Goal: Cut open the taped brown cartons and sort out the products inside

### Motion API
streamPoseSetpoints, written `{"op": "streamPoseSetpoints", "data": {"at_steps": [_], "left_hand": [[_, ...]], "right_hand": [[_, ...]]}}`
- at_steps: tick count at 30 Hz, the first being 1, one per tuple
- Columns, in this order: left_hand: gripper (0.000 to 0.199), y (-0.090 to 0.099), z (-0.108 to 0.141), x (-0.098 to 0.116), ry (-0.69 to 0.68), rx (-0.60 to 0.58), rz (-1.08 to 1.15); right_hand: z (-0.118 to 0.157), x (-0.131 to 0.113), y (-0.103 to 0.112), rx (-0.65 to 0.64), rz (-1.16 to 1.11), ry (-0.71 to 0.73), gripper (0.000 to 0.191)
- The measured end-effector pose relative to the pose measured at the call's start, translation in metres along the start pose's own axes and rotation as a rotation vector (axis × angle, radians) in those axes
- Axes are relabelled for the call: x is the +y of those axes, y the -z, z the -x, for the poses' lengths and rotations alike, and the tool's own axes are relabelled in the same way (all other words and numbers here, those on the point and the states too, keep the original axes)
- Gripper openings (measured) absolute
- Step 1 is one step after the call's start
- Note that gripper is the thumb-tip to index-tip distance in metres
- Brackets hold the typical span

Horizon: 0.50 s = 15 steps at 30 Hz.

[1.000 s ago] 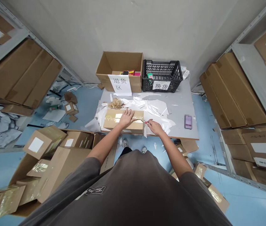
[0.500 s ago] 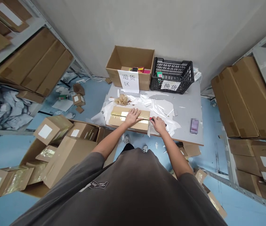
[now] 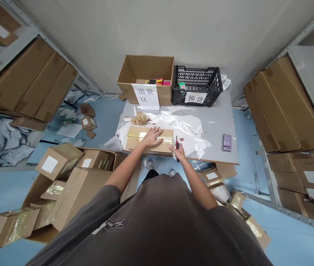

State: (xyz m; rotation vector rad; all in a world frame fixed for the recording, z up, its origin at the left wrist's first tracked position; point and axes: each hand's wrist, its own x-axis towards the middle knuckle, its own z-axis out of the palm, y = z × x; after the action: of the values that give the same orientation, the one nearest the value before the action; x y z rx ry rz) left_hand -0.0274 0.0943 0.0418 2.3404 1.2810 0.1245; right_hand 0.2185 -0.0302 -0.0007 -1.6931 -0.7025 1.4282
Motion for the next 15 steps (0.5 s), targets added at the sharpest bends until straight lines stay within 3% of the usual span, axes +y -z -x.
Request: {"op": "streamPoseSetpoints", "data": {"at_steps": [4, 8, 11, 13, 15], "left_hand": [[0.098, 0.032, 0.008, -0.044, 0.2, -0.089, -0.066], [0.101, 0.045, 0.037, -0.063, 0.322, -0.056, -0.128], [0.093, 0.028, 0.061, -0.042, 0.455, 0.018, -0.097], [0.075, 0.007, 0.073, -0.015, 0.526, 0.08, -0.035], [0.071, -0.015, 0.078, 0.013, 0.55, 0.116, 0.005]], "right_hand": [[-0.008, 0.001, -0.023, 0.191, 0.14, 0.04, 0.068], [-0.044, -0.032, -0.022, 0.228, 0.296, 0.103, 0.065], [-0.079, -0.07, -0.026, 0.266, 0.419, 0.108, 0.066], [-0.1, -0.095, -0.032, 0.299, 0.483, 0.116, 0.064], [-0.117, -0.115, -0.036, 0.33, 0.484, 0.114, 0.061]]}}
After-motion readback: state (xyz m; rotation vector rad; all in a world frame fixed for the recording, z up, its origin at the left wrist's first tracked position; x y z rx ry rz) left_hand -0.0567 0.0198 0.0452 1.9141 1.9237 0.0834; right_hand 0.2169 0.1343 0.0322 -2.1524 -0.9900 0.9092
